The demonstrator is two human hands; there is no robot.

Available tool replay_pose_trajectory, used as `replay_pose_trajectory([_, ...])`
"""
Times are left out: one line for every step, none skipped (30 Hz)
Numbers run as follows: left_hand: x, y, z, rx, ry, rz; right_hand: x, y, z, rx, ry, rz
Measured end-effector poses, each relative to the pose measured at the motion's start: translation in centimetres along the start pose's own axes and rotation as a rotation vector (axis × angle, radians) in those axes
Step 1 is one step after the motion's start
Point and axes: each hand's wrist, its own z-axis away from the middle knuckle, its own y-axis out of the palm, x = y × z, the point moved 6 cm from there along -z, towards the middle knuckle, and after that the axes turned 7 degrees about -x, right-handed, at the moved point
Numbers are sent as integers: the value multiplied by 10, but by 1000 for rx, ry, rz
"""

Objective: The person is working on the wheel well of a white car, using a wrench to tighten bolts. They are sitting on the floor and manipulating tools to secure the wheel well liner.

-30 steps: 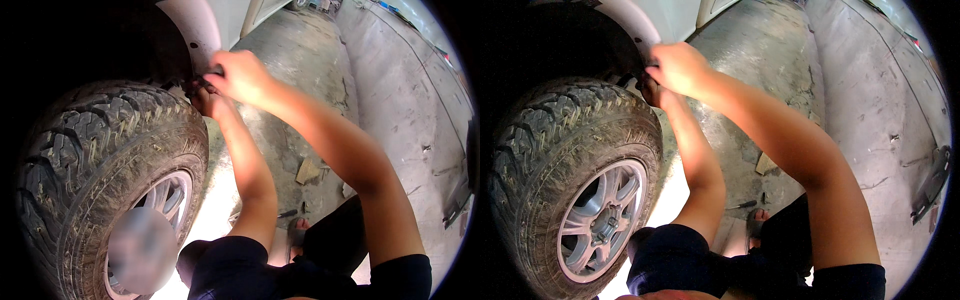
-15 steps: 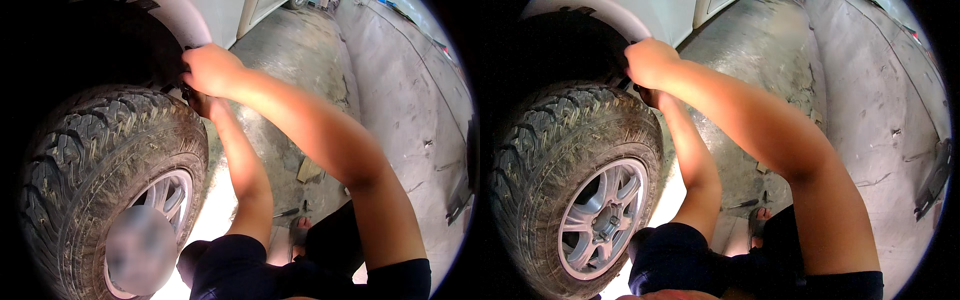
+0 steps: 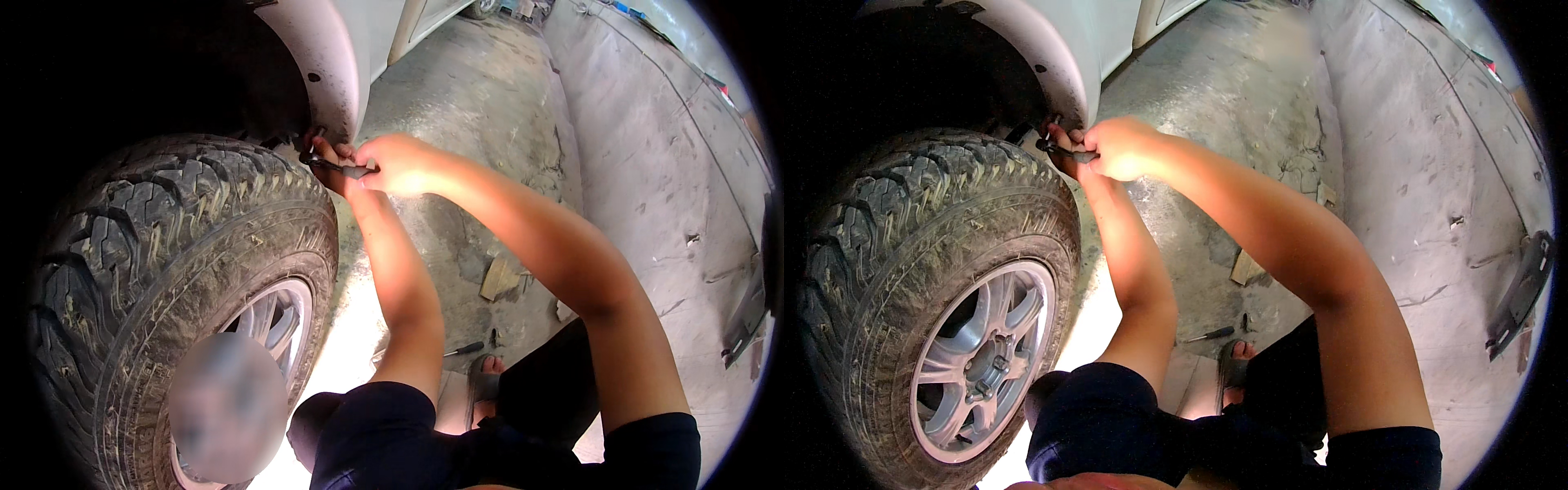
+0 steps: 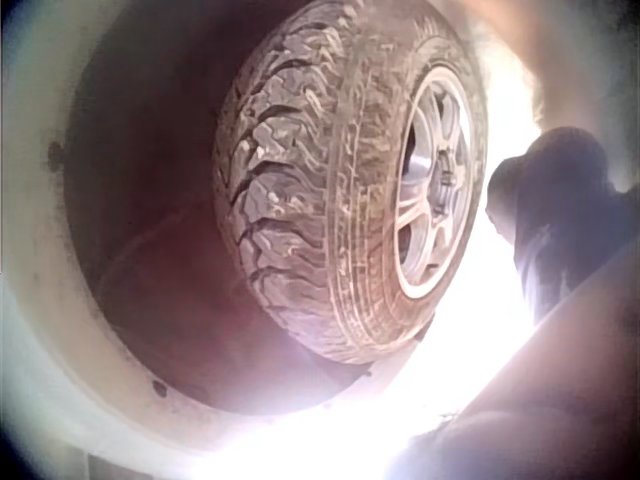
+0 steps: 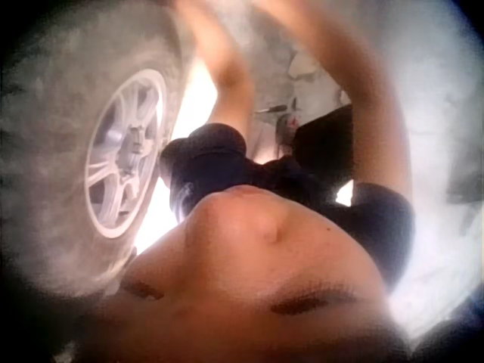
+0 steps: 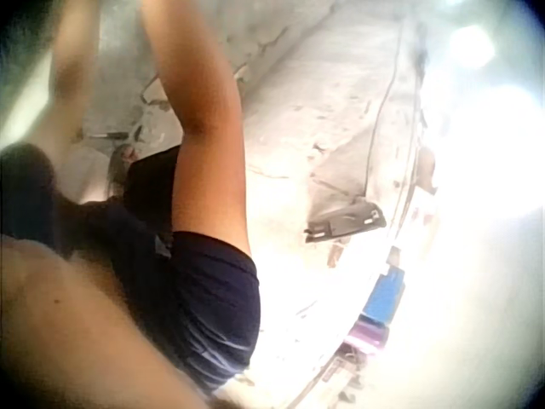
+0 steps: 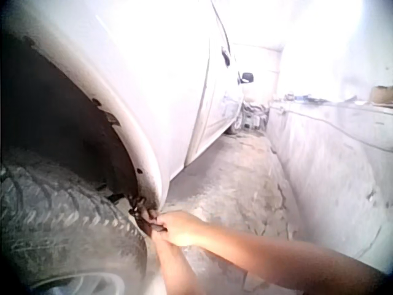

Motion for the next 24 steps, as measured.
replay_pose_trajectory([2, 2, 3, 13, -21, 35, 0, 2, 0, 14, -4, 11])
replay_pose_trajectory([0, 3, 5, 9, -46, 51, 3, 5, 0, 24, -12, 19])
replay_pose_trajectory([-2, 4, 6, 6, -47, 58, 5, 7, 0, 35, -19, 26])
replay_pose_trajectory([-4, 6, 9, 3, -48, 65, 5, 7, 1, 29, 3, 2])
replay_pose_trajectory([-7, 7, 10, -2, -47, 69, 6, 6, 2, 24, 5, -8])
replay_pose_trajectory([-6, 7, 11, -11, -53, 76, 7, 4, 4, 20, 7, -19])
replay_pose_trajectory([-6, 7, 12, -21, -60, 83, 7, 3, 5, 15, 10, -30])
replay_pose_trajectory([-4, 6, 12, -30, -69, 91, 8, 3, 6, 3, -5, -32])
replay_pose_trajectory([-3, 5, 11, -27, -82, 108, 9, 3, 6, -9, -21, -34])
replay_pose_trajectory([-3, 3, 9, -25, -95, 126, 10, 3, 8, -20, -35, -36])
replay_pose_trajectory([-3, -2, 4, -23, -106, 143, 14, 3, 8, -14, -24, -18])
replay_pose_trajectory([0, -9, -3, -29, -90, 105, 20, 1, 9, -8, -14, 0])
replay_pose_trajectory([3, -14, -7, -21, -82, 93, 23, 1, 10, -2, -3, 18])
replay_pose_trajectory([3, -14, -8, -12, -73, 81, 23, 2, 12, -18, -6, -3])
replay_pose_trajectory([3, -15, -9, -2, -63, 70, 23, 3, 15, -34, -9, -25])
replay_pose_trajectory([4, -18, -9, -35, -71, 77, 22, 3, 16, -51, -13, -47])
replay_pose_trajectory([3, -16, -2, -70, -81, 85, 21, 3, 18, -52, -8, -52])
replay_pose_trajectory([1, -13, 3, -104, -91, 92, 19, 4, 19, -53, -3, -57])
replay_pose_trajectory([-2, -9, 4, -108, -52, 64, 18, 4, 20, -55, 0, -62])
replay_pose_trajectory([-5, -5, 5, -111, -15, 39, 16, 4, 19, -62, 13, -46])
replay_pose_trajectory([-7, -1, 6, -115, 23, 13, 12, 4, 18, -69, 26, -29])
replay_pose_trajectory([-8, 4, 8, -90, 22, -10, 10, 4, 17, -76, 39, -13])
replay_pose_trajectory([-11, 7, 10, -65, 24, -35, 7, 5, 16, -100, 46, -19])
replay_pose_trajectory([-13, 11, 11, -41, 26, -61, 5, 5, 15, -124, 53, -25])
